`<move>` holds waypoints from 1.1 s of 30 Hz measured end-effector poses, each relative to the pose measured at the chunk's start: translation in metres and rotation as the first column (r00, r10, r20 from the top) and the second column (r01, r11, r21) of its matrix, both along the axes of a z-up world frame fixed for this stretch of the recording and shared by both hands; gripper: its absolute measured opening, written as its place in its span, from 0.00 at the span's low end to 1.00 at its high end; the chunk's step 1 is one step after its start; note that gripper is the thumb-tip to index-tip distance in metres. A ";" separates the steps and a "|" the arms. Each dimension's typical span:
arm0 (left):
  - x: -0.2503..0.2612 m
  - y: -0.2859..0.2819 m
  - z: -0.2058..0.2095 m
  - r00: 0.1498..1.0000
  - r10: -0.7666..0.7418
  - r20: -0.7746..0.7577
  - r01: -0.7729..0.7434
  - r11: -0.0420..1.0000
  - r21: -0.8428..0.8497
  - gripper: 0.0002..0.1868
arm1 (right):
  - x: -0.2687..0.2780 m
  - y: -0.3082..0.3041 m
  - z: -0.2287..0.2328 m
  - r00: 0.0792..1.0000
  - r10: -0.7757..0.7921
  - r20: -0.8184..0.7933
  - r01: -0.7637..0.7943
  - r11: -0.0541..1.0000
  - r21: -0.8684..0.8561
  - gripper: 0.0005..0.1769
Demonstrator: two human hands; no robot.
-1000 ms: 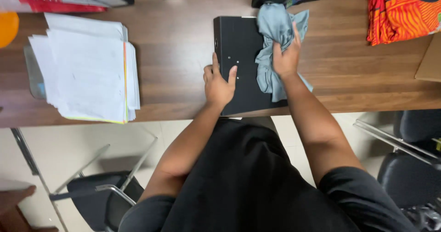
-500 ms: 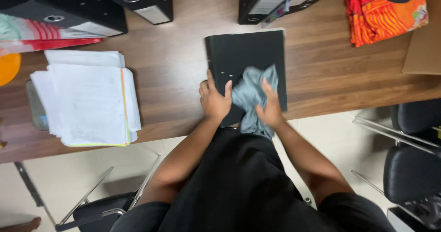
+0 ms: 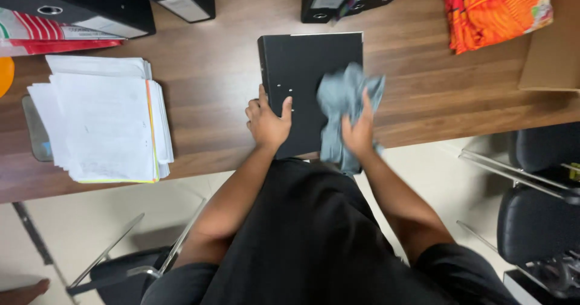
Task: Wiping down black office binders with a cloth and organizing a stack of papers on a desk.
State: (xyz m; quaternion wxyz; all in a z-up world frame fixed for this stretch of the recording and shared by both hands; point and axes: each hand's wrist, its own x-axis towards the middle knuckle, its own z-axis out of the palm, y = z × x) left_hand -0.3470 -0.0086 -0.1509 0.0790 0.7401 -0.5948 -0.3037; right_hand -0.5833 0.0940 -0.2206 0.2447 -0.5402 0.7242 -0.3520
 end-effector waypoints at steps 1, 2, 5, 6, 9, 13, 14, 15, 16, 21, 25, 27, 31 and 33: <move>-0.001 -0.002 -0.003 1.000 -0.001 -0.007 0.001 1.000 -0.010 0.48 | -0.003 0.016 0.003 1.000 -0.001 -0.007 0.001 1.000 -0.010 0.45; -0.002 -0.003 -0.004 0.999 0.002 -0.033 -0.003 1.000 -0.021 0.48 | -0.007 0.032 0.008 0.996 0.066 -0.055 -0.064 0.998 0.027 0.44; 0.002 0.001 -0.009 0.998 -0.001 -0.060 -0.001 0.999 -0.041 0.49 | -0.020 0.053 0.005 0.974 0.194 -0.115 -0.187 0.980 0.070 0.43; 0.004 0.001 -0.011 0.998 -0.022 -0.061 0.019 0.998 -0.053 0.50 | -0.026 0.053 0.001 0.962 0.241 -0.129 -0.233 0.970 0.074 0.44; 0.006 0.003 -0.014 0.997 -0.059 -0.048 0.056 0.997 -0.061 0.50 | -0.042 0.014 -0.024 0.966 0.240 -0.101 -0.245 0.968 -0.046 0.46; 0.006 0.000 -0.005 0.997 -0.066 -0.040 0.064 0.997 -0.039 0.51 | -0.053 -0.071 -0.037 0.981 0.176 -0.086 -0.180 0.983 -0.040 0.46; 0.004 0.000 -0.002 0.997 -0.067 -0.028 0.066 0.997 -0.035 0.51 | -0.057 -0.089 -0.050 0.977 0.160 -0.141 -0.168 0.985 -0.047 0.43; 0.002 0.000 0.001 0.998 -0.068 -0.016 0.067 0.997 -0.031 0.51 | -0.061 -0.107 -0.062 0.970 0.143 -0.195 -0.157 0.986 -0.056 0.40; 0.002 0.005 0.000 0.999 -0.053 -0.007 0.053 0.998 -0.027 0.51 | -0.057 -0.100 -0.061 0.970 0.158 -0.185 -0.171 0.984 -0.054 0.40; -0.009 0.003 -0.004 0.998 -0.001 0.056 0.008 0.993 -0.116 0.47 | -0.039 -0.035 -0.010 0.923 0.377 -0.075 -0.378 0.926 0.000 0.47; -0.009 0.014 -0.006 0.995 0.056 0.079 -0.042 0.985 -0.168 0.45 | -0.056 0.025 0.016 0.837 0.537 -0.106 -0.530 0.844 0.084 0.44; -0.008 0.010 -0.013 0.989 0.109 0.099 -0.095 0.987 -0.131 0.43 | -0.073 0.036 0.020 0.755 0.649 -0.095 -0.628 0.757 0.183 0.45; 0.003 0.032 -0.004 0.969 0.249 0.006 -0.249 0.968 0.028 0.44 | -0.119 0.053 -0.001 0.757 0.632 -0.166 -0.596 0.771 0.224 0.47; 0.012 0.053 -0.015 0.877 0.383 -0.289 -0.324 0.917 0.231 0.42 | -0.135 0.051 -0.008 0.853 0.493 -0.172 -0.485 0.870 0.090 0.42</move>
